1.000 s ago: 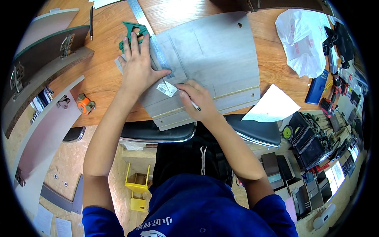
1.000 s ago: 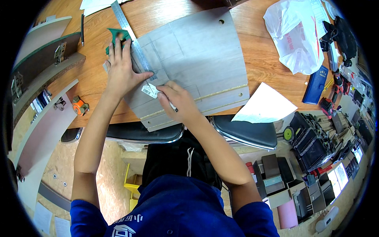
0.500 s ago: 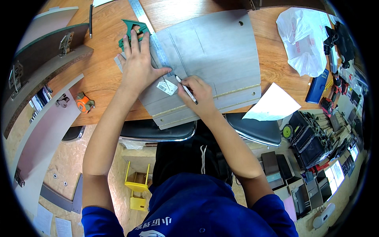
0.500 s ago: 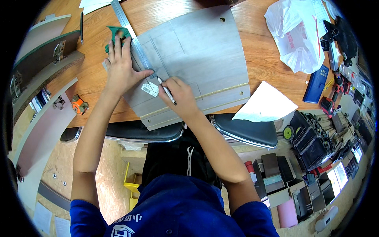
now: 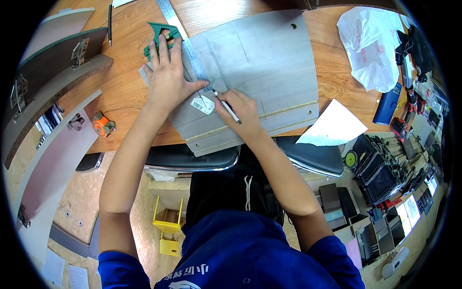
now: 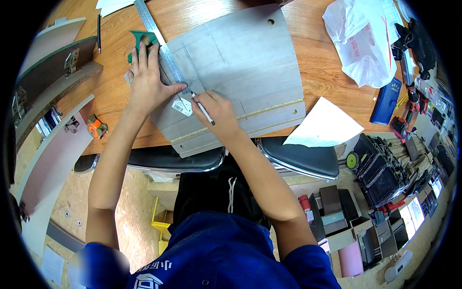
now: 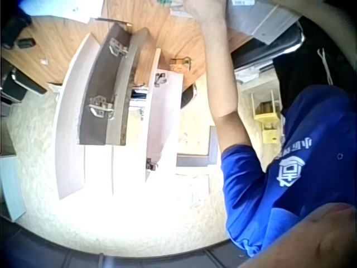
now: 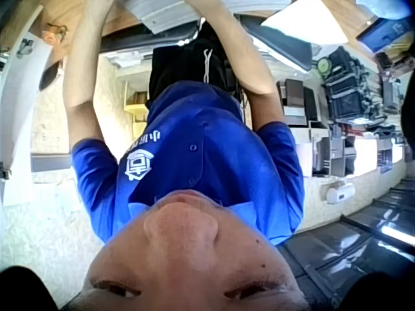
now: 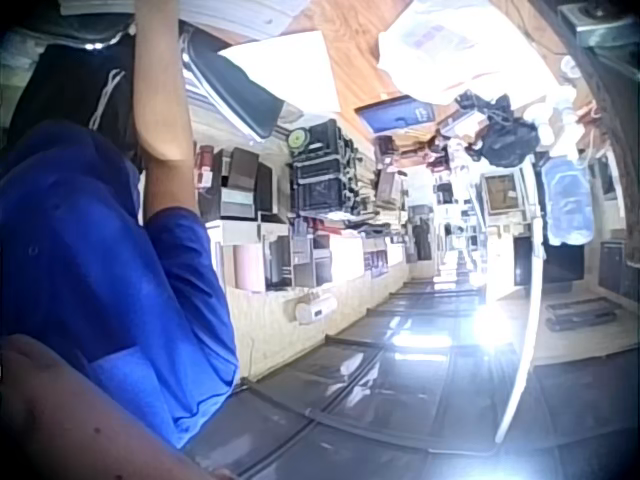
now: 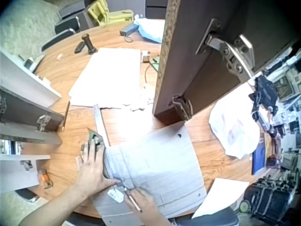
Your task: The person uses a combination square and a marker to measure and mark lines on a gray metal sheet. They adjust the square's position multiple times to draw straight lines across the surface of the sheet.
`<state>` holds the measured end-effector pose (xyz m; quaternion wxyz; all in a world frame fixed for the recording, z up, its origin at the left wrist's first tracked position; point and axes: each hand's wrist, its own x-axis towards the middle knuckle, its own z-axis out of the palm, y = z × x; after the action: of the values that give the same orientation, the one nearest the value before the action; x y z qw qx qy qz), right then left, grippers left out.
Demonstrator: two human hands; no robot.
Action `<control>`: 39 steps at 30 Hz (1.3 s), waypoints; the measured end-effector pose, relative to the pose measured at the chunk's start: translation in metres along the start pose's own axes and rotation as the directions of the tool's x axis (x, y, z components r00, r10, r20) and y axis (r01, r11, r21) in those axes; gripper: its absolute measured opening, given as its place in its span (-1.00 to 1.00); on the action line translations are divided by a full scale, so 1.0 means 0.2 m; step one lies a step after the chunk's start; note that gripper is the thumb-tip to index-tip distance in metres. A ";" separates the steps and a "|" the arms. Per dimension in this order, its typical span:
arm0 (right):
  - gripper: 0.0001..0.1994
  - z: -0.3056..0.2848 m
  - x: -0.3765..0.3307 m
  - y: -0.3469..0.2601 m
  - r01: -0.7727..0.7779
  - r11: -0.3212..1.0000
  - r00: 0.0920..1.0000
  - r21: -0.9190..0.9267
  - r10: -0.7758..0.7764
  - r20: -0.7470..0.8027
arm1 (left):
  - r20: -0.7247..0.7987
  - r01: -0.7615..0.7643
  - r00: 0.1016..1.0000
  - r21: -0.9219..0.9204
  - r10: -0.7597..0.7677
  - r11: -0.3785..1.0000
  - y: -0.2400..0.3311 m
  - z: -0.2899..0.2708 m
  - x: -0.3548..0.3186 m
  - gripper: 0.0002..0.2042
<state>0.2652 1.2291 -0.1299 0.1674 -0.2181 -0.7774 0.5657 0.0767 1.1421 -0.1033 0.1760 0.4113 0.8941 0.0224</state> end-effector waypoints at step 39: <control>-0.88 0.13 -0.01 0.02 0.086 0.991 0.993 -0.104 -0.077 0.086 | -0.056 0.017 0.998 -0.026 -0.018 1.000 -0.07 -0.01 -0.05 0.13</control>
<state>0.2540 1.2085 -0.1408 0.1465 -0.1713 -0.8211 0.5243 0.0720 1.1254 -0.1016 0.1562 0.4005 0.9018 0.0437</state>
